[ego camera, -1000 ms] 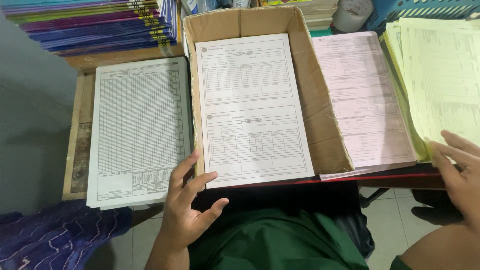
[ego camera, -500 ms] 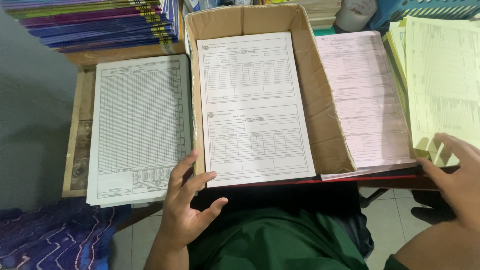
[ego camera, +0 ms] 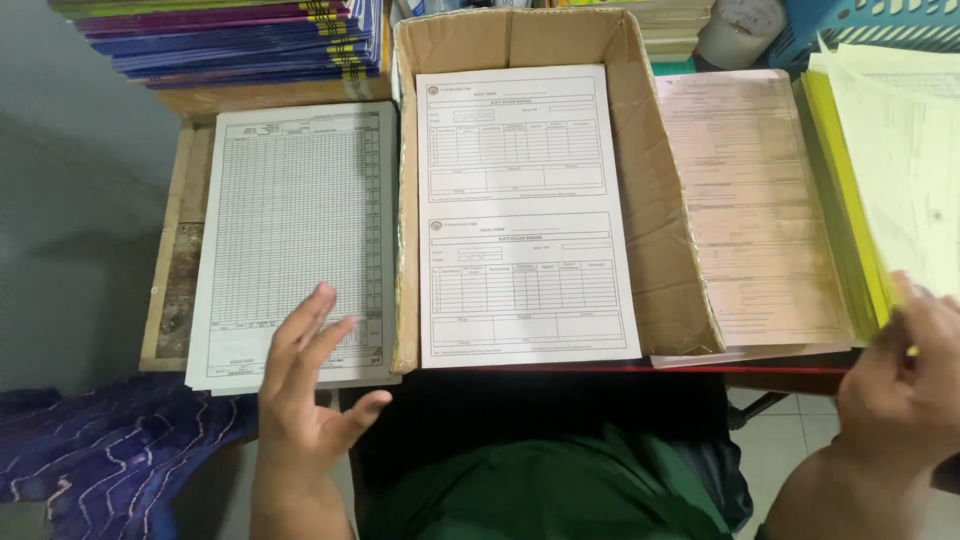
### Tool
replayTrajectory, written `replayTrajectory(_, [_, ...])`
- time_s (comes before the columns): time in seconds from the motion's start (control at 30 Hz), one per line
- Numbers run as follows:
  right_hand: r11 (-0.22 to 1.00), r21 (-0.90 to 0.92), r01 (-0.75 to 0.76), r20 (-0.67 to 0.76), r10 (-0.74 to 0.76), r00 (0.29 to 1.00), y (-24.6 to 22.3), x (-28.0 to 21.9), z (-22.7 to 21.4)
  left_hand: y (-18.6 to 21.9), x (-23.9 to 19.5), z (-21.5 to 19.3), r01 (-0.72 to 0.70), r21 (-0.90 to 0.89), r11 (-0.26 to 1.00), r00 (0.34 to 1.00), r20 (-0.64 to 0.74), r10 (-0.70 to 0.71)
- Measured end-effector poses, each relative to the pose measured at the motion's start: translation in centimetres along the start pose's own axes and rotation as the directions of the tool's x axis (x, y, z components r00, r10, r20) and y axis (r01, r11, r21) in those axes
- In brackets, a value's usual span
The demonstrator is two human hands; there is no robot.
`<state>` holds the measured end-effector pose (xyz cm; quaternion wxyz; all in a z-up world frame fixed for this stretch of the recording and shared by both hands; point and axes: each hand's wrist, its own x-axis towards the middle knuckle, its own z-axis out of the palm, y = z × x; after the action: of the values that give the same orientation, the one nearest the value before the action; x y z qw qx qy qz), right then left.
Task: Organize and pack printed paper forms into a cardboard box
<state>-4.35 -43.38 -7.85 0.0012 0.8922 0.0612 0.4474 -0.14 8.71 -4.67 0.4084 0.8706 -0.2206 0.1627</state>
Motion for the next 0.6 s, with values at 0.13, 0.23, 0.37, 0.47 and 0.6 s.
replayTrajectory(0.13, [0.868,0.468,0.163,-0.130,-0.115,0.985,-9.3,6.7,-0.5,-0.6,0.6,-1.7,0.085,0.135,0.987,0.996,-0.033,-0.081])
replayTrajectory(0.23, [0.783,0.583,0.217,-0.006,-0.263,0.965,-15.3,11.6,-2.8,-1.0,0.9,-1.5,0.137,0.159,0.978,0.990,-0.054,-0.129])
replayTrajectory(0.37, [0.713,0.648,0.269,0.105,-0.433,0.895,-19.4,14.5,-3.4,-1.4,1.2,-0.9,0.335,0.055,0.941,0.941,0.035,-0.337])
replayTrajectory(0.47, [0.695,0.674,0.251,0.219,-0.512,0.831,-21.3,13.7,-1.8,-2.0,1.4,-0.8,0.261,0.063,0.963,0.965,-0.009,-0.261])
replayTrajectory(0.6, [0.643,0.754,0.138,0.271,-0.494,0.826,-23.4,12.3,0.3,-1.9,1.6,-1.5,0.290,0.049,0.956,0.956,0.027,-0.292])
